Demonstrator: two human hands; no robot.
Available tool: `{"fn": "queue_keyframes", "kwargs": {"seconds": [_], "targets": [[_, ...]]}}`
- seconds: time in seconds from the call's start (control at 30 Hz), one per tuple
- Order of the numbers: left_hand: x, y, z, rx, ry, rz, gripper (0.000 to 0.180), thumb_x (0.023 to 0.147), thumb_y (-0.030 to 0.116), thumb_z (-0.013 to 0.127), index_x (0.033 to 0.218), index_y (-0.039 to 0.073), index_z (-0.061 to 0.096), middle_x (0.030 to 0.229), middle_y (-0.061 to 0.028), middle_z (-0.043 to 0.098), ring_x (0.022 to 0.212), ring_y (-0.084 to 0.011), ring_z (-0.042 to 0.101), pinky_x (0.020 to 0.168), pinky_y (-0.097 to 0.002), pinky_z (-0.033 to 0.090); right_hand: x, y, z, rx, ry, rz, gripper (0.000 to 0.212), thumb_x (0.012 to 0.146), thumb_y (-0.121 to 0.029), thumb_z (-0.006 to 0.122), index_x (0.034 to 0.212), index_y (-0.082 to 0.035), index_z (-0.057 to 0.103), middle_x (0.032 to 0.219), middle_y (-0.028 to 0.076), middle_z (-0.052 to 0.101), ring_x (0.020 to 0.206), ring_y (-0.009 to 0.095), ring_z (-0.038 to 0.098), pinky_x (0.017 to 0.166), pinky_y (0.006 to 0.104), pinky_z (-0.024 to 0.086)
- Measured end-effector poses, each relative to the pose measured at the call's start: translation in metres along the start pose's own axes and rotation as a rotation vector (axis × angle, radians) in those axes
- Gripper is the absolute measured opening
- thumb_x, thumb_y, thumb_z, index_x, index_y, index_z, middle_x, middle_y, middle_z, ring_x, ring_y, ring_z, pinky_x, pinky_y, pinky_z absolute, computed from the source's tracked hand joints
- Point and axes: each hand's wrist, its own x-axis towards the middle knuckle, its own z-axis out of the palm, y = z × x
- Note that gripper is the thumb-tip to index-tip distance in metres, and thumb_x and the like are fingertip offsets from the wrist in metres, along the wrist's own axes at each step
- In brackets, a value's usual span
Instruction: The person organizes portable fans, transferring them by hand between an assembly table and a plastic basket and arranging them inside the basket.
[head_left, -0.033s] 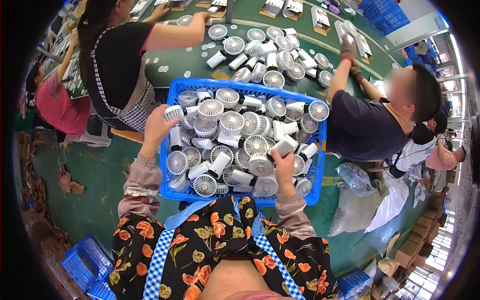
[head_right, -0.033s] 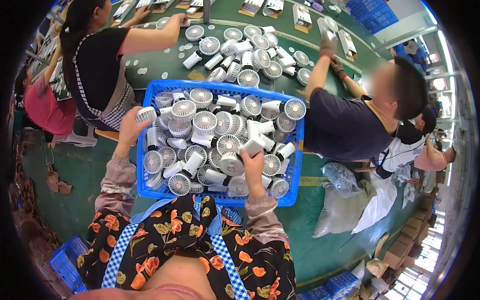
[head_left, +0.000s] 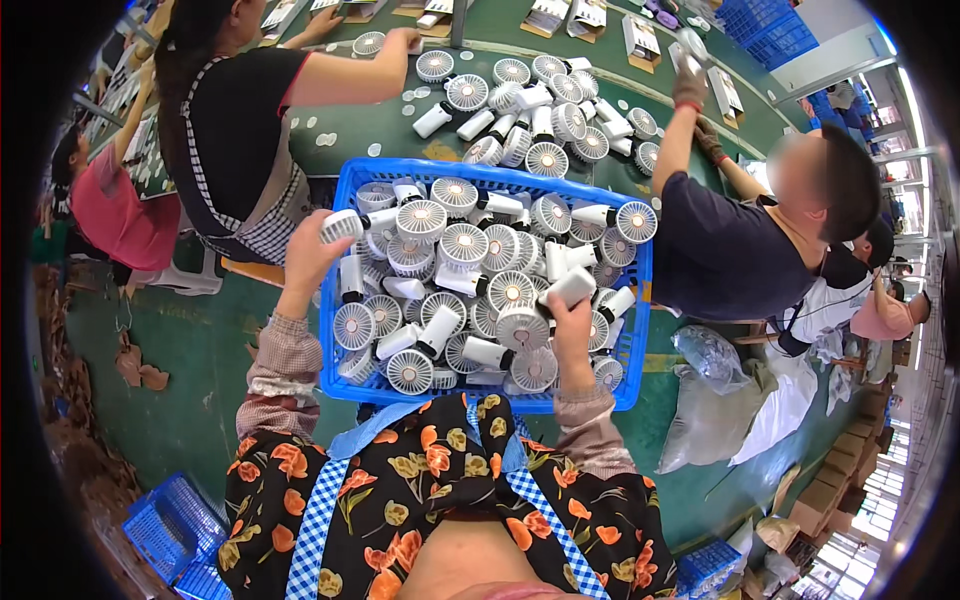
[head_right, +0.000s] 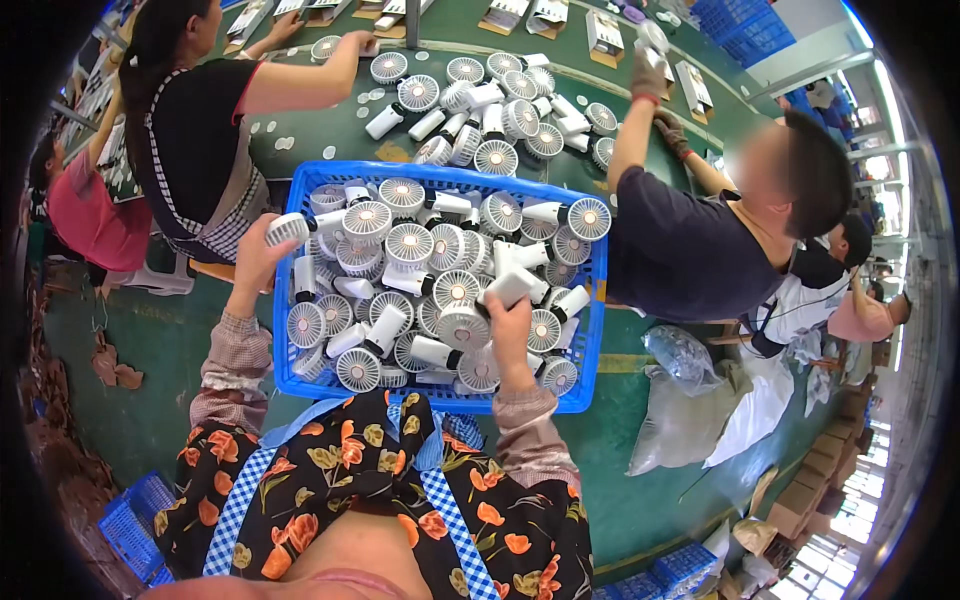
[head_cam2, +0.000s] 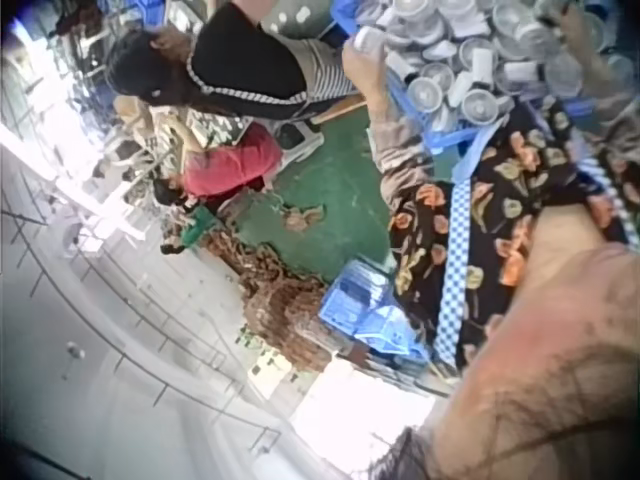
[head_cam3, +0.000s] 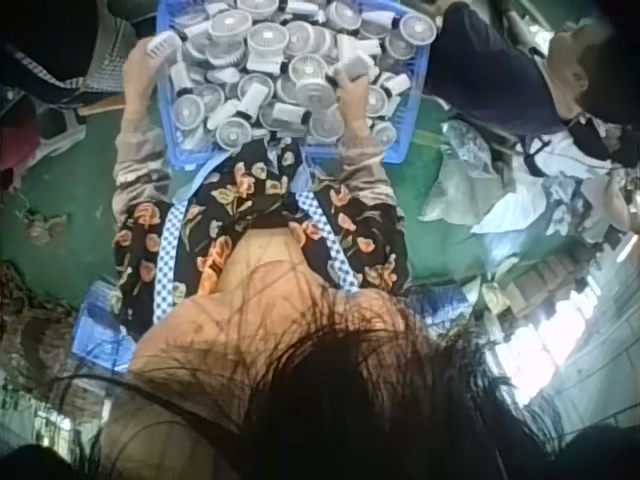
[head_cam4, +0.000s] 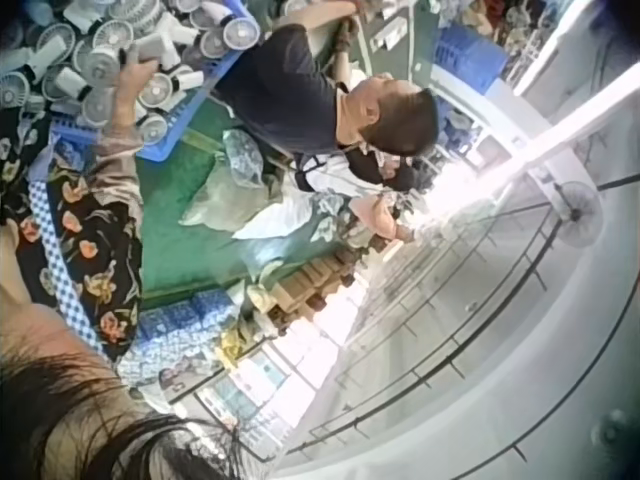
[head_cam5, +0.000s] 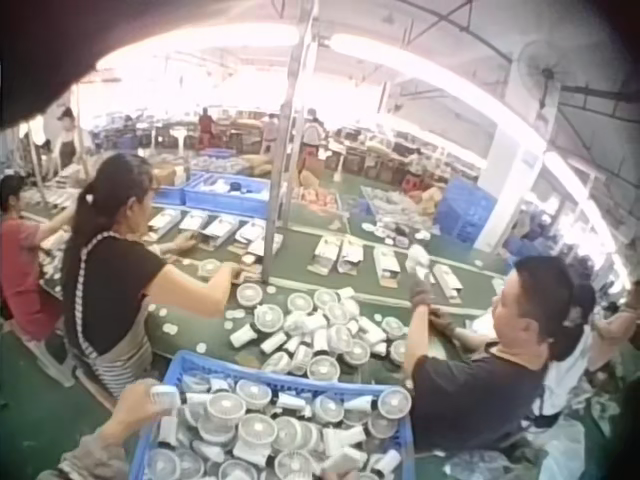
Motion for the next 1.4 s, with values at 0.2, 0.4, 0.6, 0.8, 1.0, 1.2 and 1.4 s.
{"fn": "queue_keyframes", "kwargs": {"seconds": [0.2,0.4,0.6,0.8,1.0,1.2,1.4], "targets": [[-0.001,-0.005,0.004,-0.764,0.052,-0.292,0.026,0.079,0.022,0.063,0.097,0.005,0.055,0.083,-0.0042,0.060,0.070,-0.0143,0.059,0.057,-0.0263,0.050,0.069,0.001,0.023,0.468,-0.134,0.249,0.027,0.085,-0.014,0.056,0.107,0.000,0.049,0.093,0.007,0.058,0.080,0.017,0.059,0.069,0.0308,0.050],[0.021,-0.003,0.080,-0.800,-0.016,-0.321,0.026,0.082,0.025,0.057,0.097,0.005,0.052,0.092,-0.0052,0.057,0.080,-0.0151,0.057,0.066,-0.0293,0.047,0.115,0.028,0.068,0.352,-0.110,0.257,0.029,0.082,-0.018,0.061,0.102,0.002,0.054,0.091,0.008,0.060,0.076,0.017,0.060,0.066,0.0304,0.050],[0.061,-0.021,0.090,-0.955,-0.478,-0.513,0.033,0.081,0.023,0.056,0.107,0.004,0.050,0.100,-0.0063,0.057,0.088,-0.0162,0.058,0.072,-0.0284,0.047,0.117,0.024,0.092,-0.168,-0.304,0.178,0.043,0.076,-0.028,0.066,0.107,0.001,0.057,0.097,0.008,0.061,0.083,0.015,0.059,0.073,0.0289,0.047],[0.076,0.015,0.096,-0.767,-0.727,-0.595,0.055,0.081,0.025,0.051,0.130,0.007,0.035,0.122,-0.0104,0.048,0.105,-0.0202,0.053,0.082,-0.0367,0.047,0.134,0.026,0.085,-0.268,-0.404,0.268,0.054,0.069,-0.024,0.071,0.113,0.000,0.050,0.105,0.010,0.058,0.091,0.017,0.057,0.077,0.0302,0.046],[0.069,0.011,0.104,-0.842,-0.829,-0.472,0.059,0.080,0.025,0.055,0.131,0.003,0.036,0.121,-0.0133,0.049,0.103,-0.0200,0.055,0.079,-0.0362,0.049,0.124,0.024,0.094,-0.116,-0.588,0.413,0.051,0.069,-0.013,0.070,0.114,-0.005,0.049,0.100,0.004,0.058,0.085,0.015,0.057,0.071,0.0288,0.049],[0.048,0.019,0.082,-0.972,-0.847,-0.570,0.056,0.082,0.025,0.053,0.131,0.006,0.035,0.116,-0.0092,0.053,0.099,-0.0184,0.058,0.075,-0.0352,0.052,0.100,0.014,0.079,0.085,-0.413,0.649,0.033,0.073,-0.012,0.067,0.103,-0.004,0.053,0.087,0.005,0.061,0.075,0.016,0.061,0.062,0.0294,0.053],[0.015,0.003,0.094,-1.182,-0.810,-0.555,0.060,0.080,0.023,0.056,0.132,0.005,0.033,0.119,-0.0081,0.051,0.103,-0.0176,0.054,0.080,-0.0357,0.048,0.079,0.045,0.054,0.448,-0.508,0.642,0.048,0.078,-0.004,0.053,0.124,-0.001,0.043,0.105,0.014,0.058,0.090,0.022,0.060,0.078,0.0341,0.053]]}}
